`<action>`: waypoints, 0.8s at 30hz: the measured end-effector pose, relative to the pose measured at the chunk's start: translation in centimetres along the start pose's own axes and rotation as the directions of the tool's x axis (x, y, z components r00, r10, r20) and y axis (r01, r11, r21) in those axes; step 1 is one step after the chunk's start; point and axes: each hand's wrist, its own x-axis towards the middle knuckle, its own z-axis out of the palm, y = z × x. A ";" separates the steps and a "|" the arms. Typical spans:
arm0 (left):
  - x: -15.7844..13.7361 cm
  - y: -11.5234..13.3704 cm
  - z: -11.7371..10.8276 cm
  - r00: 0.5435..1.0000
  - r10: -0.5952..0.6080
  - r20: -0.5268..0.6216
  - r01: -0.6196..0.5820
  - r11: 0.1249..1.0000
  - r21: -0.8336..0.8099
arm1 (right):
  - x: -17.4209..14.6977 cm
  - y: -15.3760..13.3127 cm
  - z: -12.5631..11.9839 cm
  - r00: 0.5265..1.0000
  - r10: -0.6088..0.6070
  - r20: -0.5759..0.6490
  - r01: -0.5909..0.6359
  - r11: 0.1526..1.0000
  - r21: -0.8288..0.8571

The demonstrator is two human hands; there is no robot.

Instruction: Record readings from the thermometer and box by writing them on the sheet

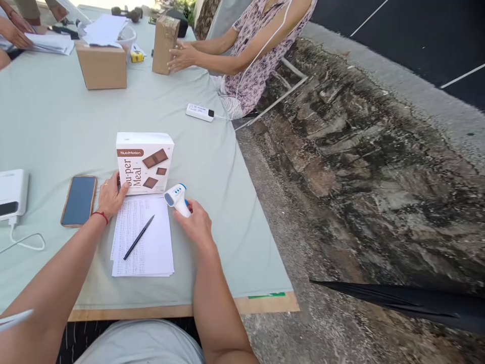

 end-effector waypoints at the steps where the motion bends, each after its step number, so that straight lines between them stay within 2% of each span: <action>1: 0.0 0.0 0.0 1.000 0.003 0.001 -0.003 1.000 -0.003 | 0.3 0.4 -0.2 1.000 0.005 -0.006 -0.006 0.996 -0.085; 5: 0.0 0.2 -0.1 1.000 0.015 0.015 -0.015 1.000 -0.028 | 1.1 1.7 -0.2 1.000 -0.001 0.012 0.005 0.961 -0.275; 7: -0.1 0.4 -0.1 1.000 0.017 0.019 -0.016 0.999 -0.045 | 1.2 2.1 0.1 0.999 -0.043 -0.011 0.036 0.939 -0.341; 9: -0.1 0.6 -0.1 1.000 0.010 0.019 -0.008 0.998 -0.057 | 1.0 2.4 0.6 0.986 -0.140 -0.087 0.099 0.925 -0.367; 11: -0.2 0.7 -0.1 1.000 0.001 0.023 0.000 0.998 -0.063 | 0.7 2.4 1.3 0.946 -0.292 -0.142 0.237 0.919 -0.316; 12: -0.2 0.8 -0.1 1.000 -0.002 0.026 0.004 0.998 -0.065 | 0.4 2.4 1.8 0.916 -0.380 -0.126 0.339 0.904 -0.262; 14: -0.3 0.9 -0.1 0.999 -0.007 0.034 0.010 0.998 -0.070 | -0.2 2.1 3.0 0.835 -0.550 -0.009 0.545 0.829 -0.128; 16: -0.3 0.9 0.0 0.999 -0.011 0.035 0.014 0.997 -0.074 | -0.8 1.8 4.2 0.741 -0.656 0.142 0.667 0.744 -0.041; 17: -0.4 1.0 0.0 0.999 -0.012 0.033 0.014 0.997 -0.075 | -1.1 1.6 4.6 0.710 -0.675 0.201 0.694 0.720 -0.033; 21: -0.5 1.1 -0.1 0.999 -0.005 0.039 0.008 0.997 -0.078 | -1.7 1.2 5.0 0.667 -0.670 0.326 0.724 0.687 -0.068; 24: -0.5 1.2 -0.1 0.999 -0.012 0.048 0.016 0.996 -0.090 | -1.7 1.0 4.3 0.654 -0.685 0.320 0.721 0.693 0.011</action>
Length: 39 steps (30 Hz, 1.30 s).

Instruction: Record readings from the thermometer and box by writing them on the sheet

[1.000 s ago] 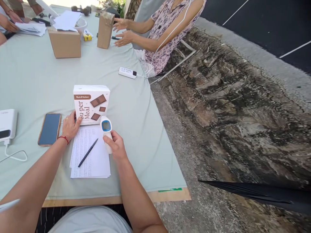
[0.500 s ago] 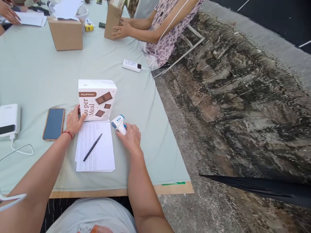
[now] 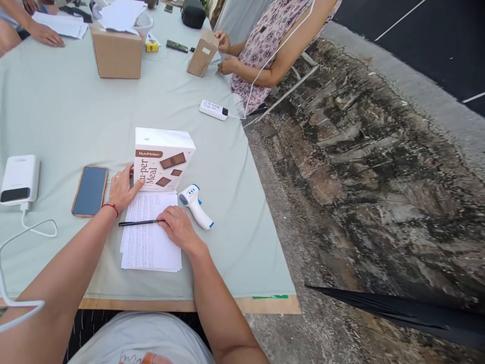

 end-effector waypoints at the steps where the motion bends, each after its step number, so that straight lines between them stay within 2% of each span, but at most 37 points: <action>1: 0.0 0.0 0.0 1.000 -0.004 0.005 0.004 1.000 -0.005 | 0.0 -0.1 -0.2 0.999 0.006 -0.037 -0.004 0.999 0.050; 4: -0.1 0.1 0.0 1.000 -0.010 0.022 0.010 1.000 -0.013 | 0.1 -0.4 -0.2 0.968 0.138 -0.212 -0.078 0.960 0.271; 6: -0.1 0.1 0.0 1.000 -0.010 0.030 0.010 1.000 -0.017 | 0.6 -0.6 0.4 0.901 0.309 -0.305 -0.149 0.880 0.452; 9: -0.1 0.1 0.0 0.999 -0.016 0.034 0.016 1.000 -0.017 | 1.6 -0.7 1.7 0.781 0.523 -0.341 -0.206 0.732 0.650; 11: -0.1 0.2 0.0 0.999 -0.022 0.035 0.023 1.000 -0.015 | 2.3 -0.7 2.5 0.747 0.581 -0.323 -0.222 0.676 0.702; 13: -0.1 0.2 0.1 0.999 -0.025 0.037 0.026 0.999 -0.020 | 2.9 -0.8 3.0 0.742 0.599 -0.300 -0.244 0.658 0.712; 18: -0.1 0.3 0.1 0.999 -0.020 0.034 0.021 0.999 -0.024 | 3.1 -0.9 3.4 0.727 0.617 -0.302 -0.299 0.679 0.670; 31: -0.2 0.3 0.1 0.999 -0.018 0.036 0.019 0.999 -0.028 | 2.7 -0.2 3.9 0.760 0.591 -0.271 -0.352 0.725 0.592; 39: -0.2 0.3 0.1 0.999 -0.013 0.035 0.014 1.000 -0.027 | 2.7 -0.2 3.9 0.761 0.582 -0.285 -0.352 0.740 0.573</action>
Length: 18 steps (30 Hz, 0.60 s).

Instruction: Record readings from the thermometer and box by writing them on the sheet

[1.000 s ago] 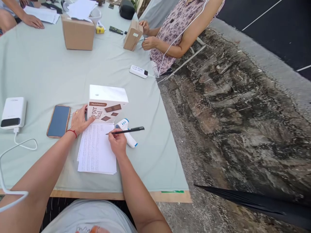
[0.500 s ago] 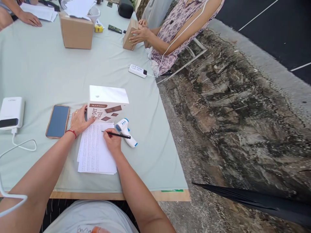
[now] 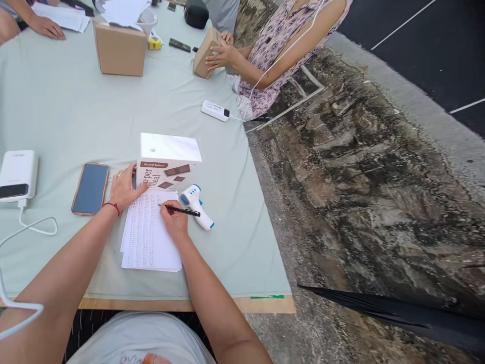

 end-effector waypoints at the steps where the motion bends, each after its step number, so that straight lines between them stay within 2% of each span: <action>1: 0.0 -0.1 0.0 1.000 0.001 -0.002 -0.001 1.000 -0.001 | 0.0 0.0 0.0 1.000 0.002 0.004 -0.002 1.000 -0.004; 13: 0.0 0.0 0.1 1.000 0.006 -0.010 -0.006 1.000 -0.009 | -0.1 -0.4 0.0 1.000 0.022 -0.010 -0.022 1.000 0.020; 18: 0.1 0.1 0.0 1.000 0.002 -0.011 -0.002 1.000 -0.007 | 0.0 -0.4 0.1 1.000 -0.010 -0.021 0.010 1.000 0.005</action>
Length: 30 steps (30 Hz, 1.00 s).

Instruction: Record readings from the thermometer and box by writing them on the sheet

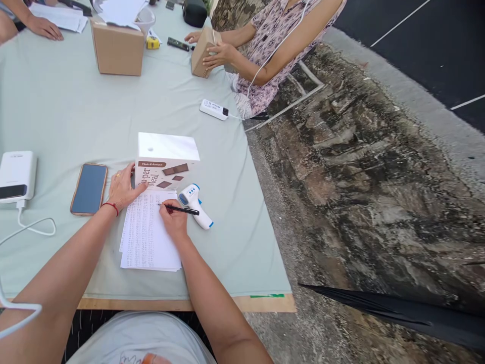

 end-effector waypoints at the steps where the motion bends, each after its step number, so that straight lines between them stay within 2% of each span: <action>1: 0.0 0.0 0.0 1.000 -0.001 0.001 0.001 1.000 0.000 | 0.0 0.0 0.0 1.000 -0.001 -0.003 0.001 1.000 -0.001; 10: 0.0 0.0 0.1 1.000 -0.007 -0.006 0.007 1.000 0.004 | 0.1 0.6 -0.1 0.999 -0.041 0.012 0.041 0.998 -0.051; 17: 0.0 -0.1 0.1 1.000 -0.002 -0.008 0.002 1.000 0.008 | 0.2 0.9 -0.1 0.999 -0.027 0.025 0.028 0.998 -0.047; 30: -0.1 0.0 0.1 1.000 -0.005 -0.014 0.005 1.000 -0.003 | 0.1 0.8 0.1 0.999 -0.037 -0.039 0.038 0.999 0.023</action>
